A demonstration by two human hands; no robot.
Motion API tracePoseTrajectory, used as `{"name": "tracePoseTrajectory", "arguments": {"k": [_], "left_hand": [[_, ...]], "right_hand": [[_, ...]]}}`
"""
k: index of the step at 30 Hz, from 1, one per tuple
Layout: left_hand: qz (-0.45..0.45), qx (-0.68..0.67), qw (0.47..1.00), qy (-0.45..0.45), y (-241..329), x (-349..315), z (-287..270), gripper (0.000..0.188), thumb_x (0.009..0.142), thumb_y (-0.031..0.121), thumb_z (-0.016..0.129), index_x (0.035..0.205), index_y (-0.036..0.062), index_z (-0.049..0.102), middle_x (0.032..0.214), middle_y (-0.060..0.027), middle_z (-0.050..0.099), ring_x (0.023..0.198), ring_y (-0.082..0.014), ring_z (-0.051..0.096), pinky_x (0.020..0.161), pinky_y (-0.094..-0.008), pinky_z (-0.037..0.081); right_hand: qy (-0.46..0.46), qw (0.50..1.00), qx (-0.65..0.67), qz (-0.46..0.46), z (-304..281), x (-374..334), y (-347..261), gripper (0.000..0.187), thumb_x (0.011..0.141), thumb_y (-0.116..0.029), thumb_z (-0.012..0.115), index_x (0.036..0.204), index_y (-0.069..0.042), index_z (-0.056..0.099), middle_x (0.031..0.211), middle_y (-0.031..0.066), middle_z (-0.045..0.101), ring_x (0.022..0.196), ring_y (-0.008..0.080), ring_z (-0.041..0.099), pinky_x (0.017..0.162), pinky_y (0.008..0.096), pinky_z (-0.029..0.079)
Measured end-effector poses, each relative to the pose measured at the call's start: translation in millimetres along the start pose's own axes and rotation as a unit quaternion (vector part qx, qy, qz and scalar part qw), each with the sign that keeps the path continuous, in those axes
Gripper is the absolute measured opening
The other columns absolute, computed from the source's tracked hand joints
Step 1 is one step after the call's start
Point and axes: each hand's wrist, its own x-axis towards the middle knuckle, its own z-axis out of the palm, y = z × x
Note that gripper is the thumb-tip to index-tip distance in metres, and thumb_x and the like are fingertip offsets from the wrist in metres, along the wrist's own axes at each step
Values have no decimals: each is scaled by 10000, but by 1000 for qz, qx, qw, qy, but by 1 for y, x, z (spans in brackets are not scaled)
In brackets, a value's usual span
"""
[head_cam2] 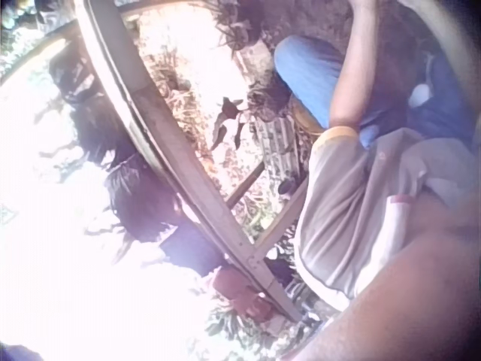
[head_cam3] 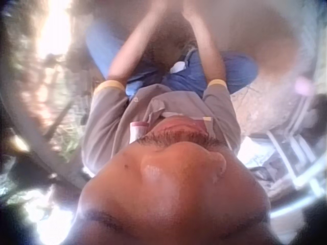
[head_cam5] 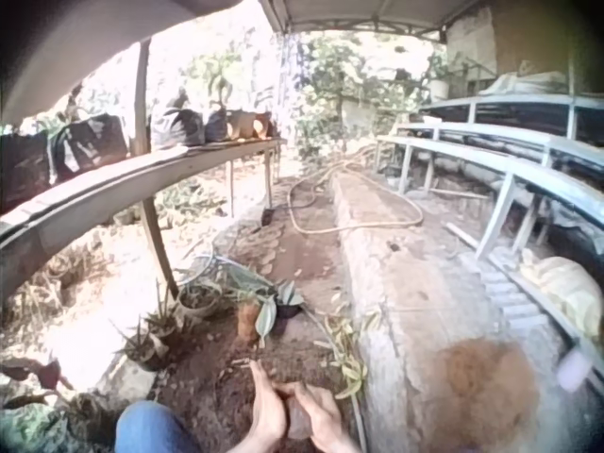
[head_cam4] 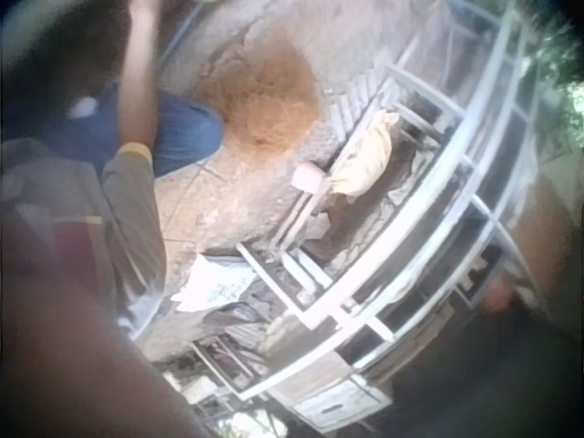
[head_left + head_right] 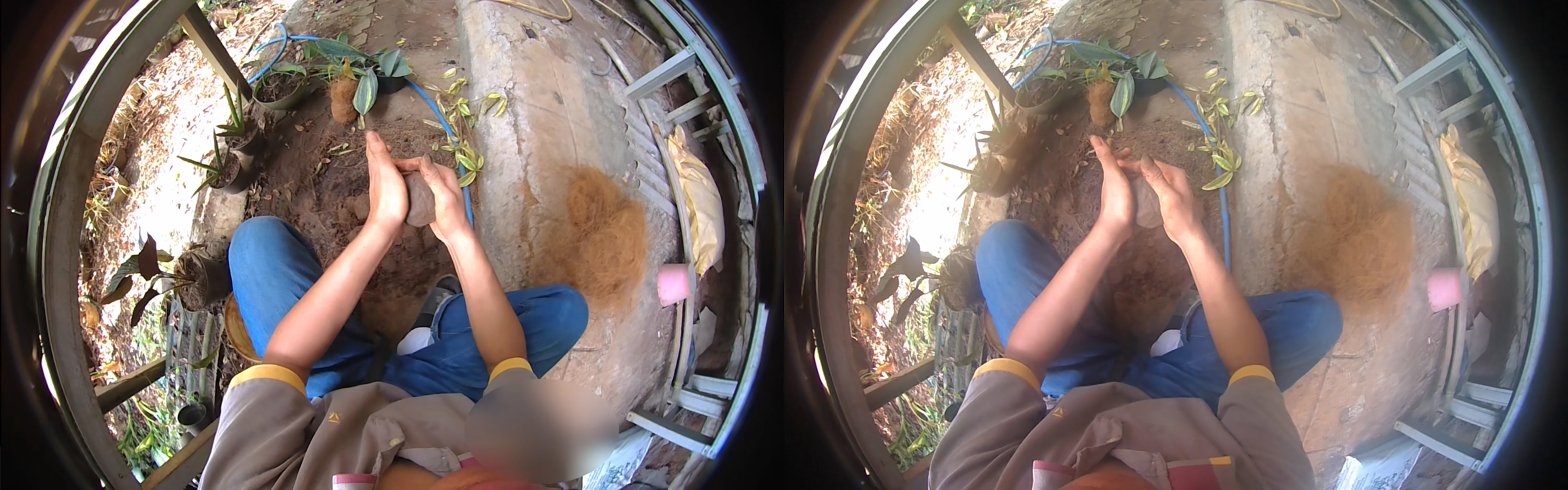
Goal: The person sits cross-legged on the ground and repeatedly shapes a lump of clay into a ball using both hands. They roll the clay between their palms and occasionally press it against the ground to refine its shape.
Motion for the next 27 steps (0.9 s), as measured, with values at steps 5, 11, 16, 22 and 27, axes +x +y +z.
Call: {"name": "tracePoseTrajectory", "arguments": {"k": [5,11,16,22,27], "left_hand": [[-34,-134,988,68,15,5,7,861,876,697,162,1352,-7,302,1226,-207,461,1203,-346,407,1033,-470,284],[-218,-264,929,-142,24,-5,-6,943,756,830,241,1295,74,404,1194,-134,506,1169,-282,466,991,-495,349],[-326,-326,864,-201,27,-9,-5,1027,712,869,218,1333,62,352,1204,-131,515,1180,-294,466,984,-541,344],[-303,-352,883,-72,-5,6,-7,944,756,828,237,1354,103,331,1264,-104,477,1217,-300,434,1025,-529,304],[-179,-262,938,-137,18,-6,-2,871,825,758,251,1376,85,294,1292,-106,427,1199,-283,427,1014,-490,318]], "right_hand": [[181,983,-16,30,-2,0,15,427,927,-381,509,933,22,651,801,70,633,775,142,565,783,271,406],[76,993,-40,-86,-1,0,-21,320,926,-269,494,947,14,641,1115,97,581,1125,165,483,926,317,406],[-26,986,-50,-158,-4,-1,-13,333,912,-266,518,804,15,660,890,105,653,878,169,590,781,288,436],[200,965,-163,-41,0,3,5,230,901,-163,519,805,20,621,801,97,642,807,155,609,784,283,448],[-29,995,62,79,-19,4,-19,282,876,-218,575,1027,18,608,1006,95,638,966,176,591,893,303,437]]}}
